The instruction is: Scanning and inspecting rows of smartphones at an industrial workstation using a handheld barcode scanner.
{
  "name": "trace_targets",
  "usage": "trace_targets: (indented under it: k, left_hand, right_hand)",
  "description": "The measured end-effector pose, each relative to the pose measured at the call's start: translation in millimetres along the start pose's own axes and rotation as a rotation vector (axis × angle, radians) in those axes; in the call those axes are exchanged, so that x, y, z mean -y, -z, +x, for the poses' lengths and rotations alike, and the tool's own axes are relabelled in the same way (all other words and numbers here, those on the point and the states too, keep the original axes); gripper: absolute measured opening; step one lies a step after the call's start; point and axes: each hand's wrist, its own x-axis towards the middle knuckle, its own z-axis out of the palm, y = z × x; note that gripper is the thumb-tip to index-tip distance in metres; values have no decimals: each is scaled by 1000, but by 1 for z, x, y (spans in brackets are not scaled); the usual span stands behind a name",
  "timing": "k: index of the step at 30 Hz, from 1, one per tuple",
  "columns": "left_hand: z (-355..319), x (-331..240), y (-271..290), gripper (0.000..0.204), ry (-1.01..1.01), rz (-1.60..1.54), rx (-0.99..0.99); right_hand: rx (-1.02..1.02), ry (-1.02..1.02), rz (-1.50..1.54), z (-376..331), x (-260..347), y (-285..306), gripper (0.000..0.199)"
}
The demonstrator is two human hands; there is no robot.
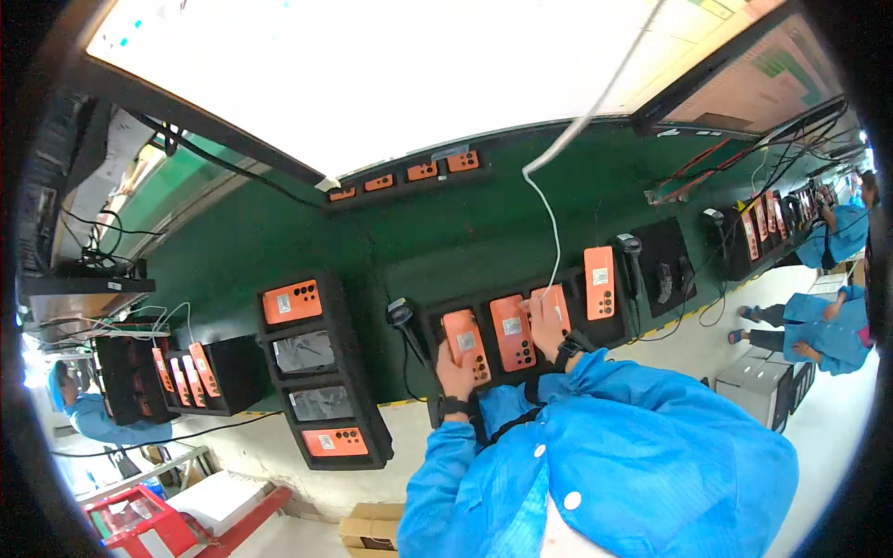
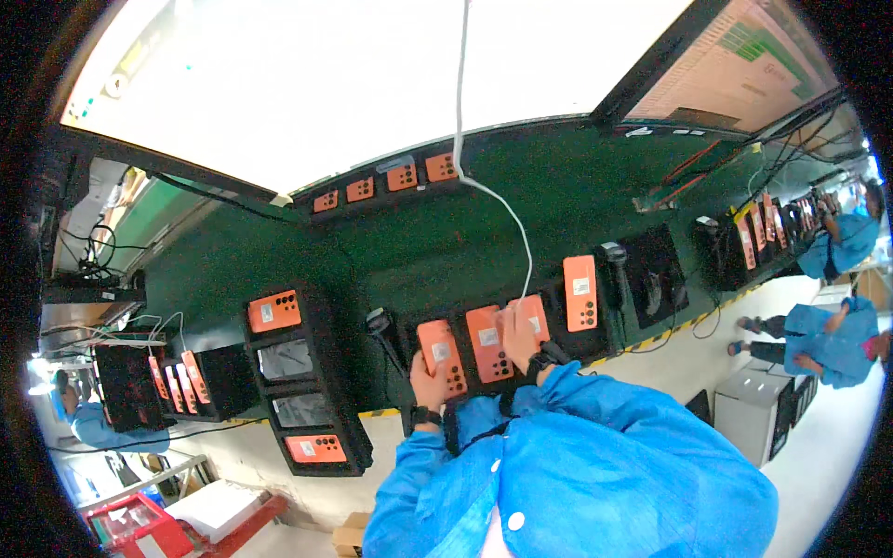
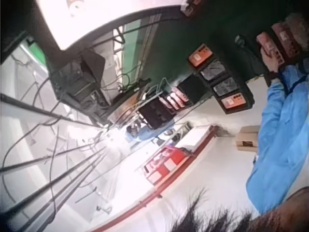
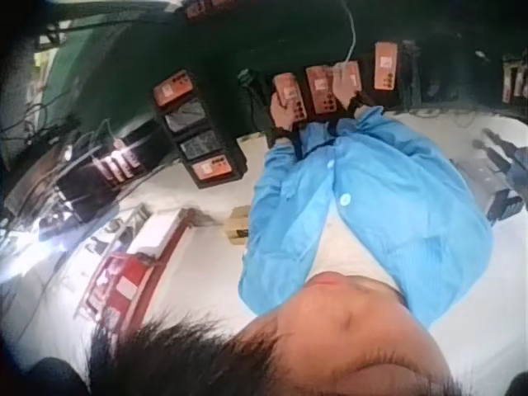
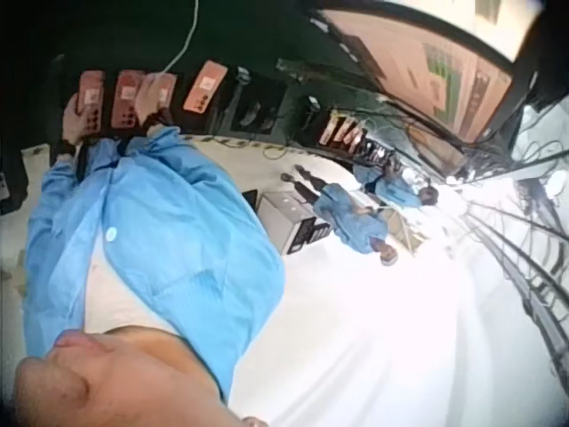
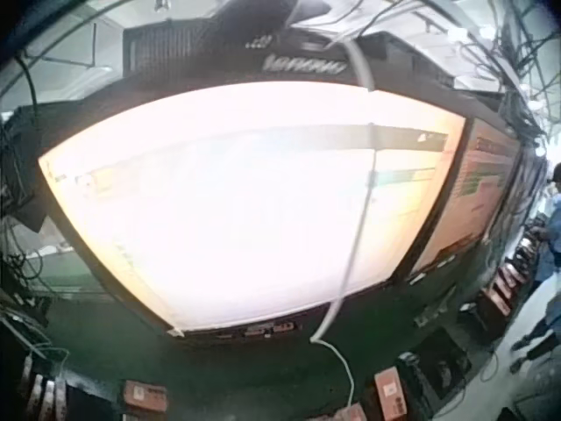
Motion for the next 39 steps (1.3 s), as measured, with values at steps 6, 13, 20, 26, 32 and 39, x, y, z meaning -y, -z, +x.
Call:
trace_targets:
  k: [6,13,20,26,32,39]
  left_hand:
    - [5,-26,15,51,-149,162,-203]
    - [75,48,43,46,238,142,-424]
    - [11,-12,39,29,35,45,-142]
    - [-55,-23,-18,37,56,225,199]
    - [-49,-36,-33,30,236,63,228]
    - [-44,-56,-2,26,294,64,147]
  right_hand:
    - [-39,-17,-241,-24,11,14,34]
    - [227,-38,-32,-23,4,3,39]
    - [310,-260,85,-3,-7,6,41]
    - [368,-53,27,8,-20,7,41]
    - [445,-55,-1,9,-7,8,38]
    - [467,133,14,8,-2,3,39]
